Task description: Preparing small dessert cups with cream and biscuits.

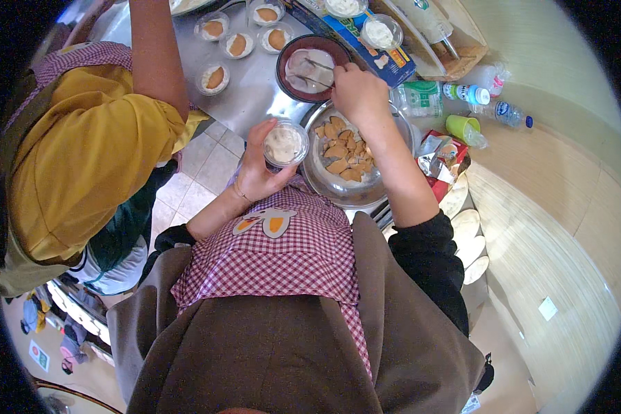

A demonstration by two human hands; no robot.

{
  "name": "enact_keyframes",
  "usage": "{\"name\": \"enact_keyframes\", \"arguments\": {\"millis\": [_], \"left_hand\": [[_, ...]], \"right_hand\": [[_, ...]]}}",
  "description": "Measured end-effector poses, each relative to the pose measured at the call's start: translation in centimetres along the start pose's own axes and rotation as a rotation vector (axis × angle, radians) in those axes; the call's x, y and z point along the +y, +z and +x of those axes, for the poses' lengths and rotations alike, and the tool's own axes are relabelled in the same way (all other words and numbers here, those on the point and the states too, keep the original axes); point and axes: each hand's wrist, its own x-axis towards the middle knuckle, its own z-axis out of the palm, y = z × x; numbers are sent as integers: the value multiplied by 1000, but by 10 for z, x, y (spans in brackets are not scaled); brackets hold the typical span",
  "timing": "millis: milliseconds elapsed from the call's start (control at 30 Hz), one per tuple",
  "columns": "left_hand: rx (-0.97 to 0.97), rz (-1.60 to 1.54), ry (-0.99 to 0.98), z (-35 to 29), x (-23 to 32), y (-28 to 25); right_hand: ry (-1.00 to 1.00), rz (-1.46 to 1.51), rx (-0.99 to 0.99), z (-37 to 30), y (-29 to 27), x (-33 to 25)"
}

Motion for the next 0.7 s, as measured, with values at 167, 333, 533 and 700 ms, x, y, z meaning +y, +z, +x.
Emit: {"name": "enact_keyframes", "arguments": {"millis": [167,333,533,700], "left_hand": [[26,-21,15,3,-1,0],[18,57,-38,2,-11,-2],[95,34,-181,4,-22,-6],[137,93,-173,5,-25,-10]], "right_hand": [[19,-51,-64,-3,-2,6],[60,-22,-87,3,-19,11],[47,-59,-152,9,-11,15],[4,-52,-229,4,-6,25]]}}
